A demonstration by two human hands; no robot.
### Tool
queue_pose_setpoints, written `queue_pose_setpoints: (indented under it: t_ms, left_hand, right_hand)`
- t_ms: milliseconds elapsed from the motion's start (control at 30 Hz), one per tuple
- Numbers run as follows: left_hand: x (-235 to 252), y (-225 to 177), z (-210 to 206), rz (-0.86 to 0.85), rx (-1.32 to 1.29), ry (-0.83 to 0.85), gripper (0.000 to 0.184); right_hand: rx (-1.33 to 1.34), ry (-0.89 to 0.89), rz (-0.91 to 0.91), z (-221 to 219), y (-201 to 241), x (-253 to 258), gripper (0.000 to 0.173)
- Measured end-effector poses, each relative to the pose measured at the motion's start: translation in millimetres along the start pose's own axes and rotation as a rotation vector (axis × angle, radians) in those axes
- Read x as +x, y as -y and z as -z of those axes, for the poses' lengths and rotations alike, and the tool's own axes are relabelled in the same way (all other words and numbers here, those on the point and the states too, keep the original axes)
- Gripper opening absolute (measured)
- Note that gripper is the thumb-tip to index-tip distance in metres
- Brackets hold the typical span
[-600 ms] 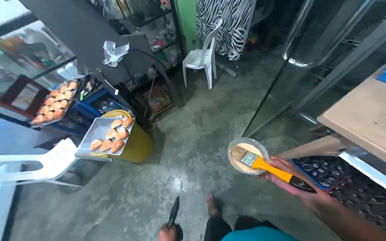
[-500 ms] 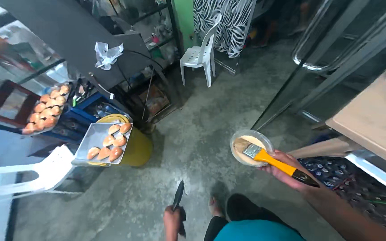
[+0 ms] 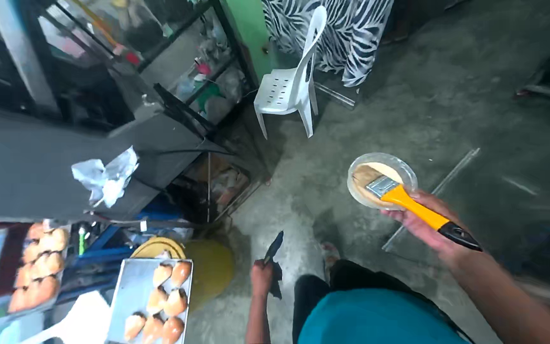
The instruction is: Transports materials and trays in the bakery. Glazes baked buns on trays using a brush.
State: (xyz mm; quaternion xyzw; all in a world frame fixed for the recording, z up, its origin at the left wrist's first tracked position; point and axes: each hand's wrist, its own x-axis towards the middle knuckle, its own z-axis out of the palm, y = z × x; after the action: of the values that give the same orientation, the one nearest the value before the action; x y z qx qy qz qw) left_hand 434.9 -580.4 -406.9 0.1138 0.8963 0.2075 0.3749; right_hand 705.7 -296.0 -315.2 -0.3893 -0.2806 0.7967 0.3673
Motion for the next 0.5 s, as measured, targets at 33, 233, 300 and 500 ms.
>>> queue_pose_setpoints:
  t_ms: [33,233,300,500]
  left_hand:
    - [21,-29,9,-0.004,-0.020,-0.005,0.024]
    - [162,-242,65,-0.194,-0.367,-0.065,0.021]
    - [220,-317,78,-0.289,-0.536,-0.066,0.021]
    - [400,-501,91,-0.441,-0.352,-0.176,0.072]
  right_hand:
    - [-0.002,-0.013,0.005,-13,12,26,0.022]
    - [-0.087,-0.005,0.103,-65,69,173,0.024]
    - [-0.081,-0.001,0.138,-79,84,223,0.027]
    - [-0.097,-0.176,0.212,-132,128,340,0.016]
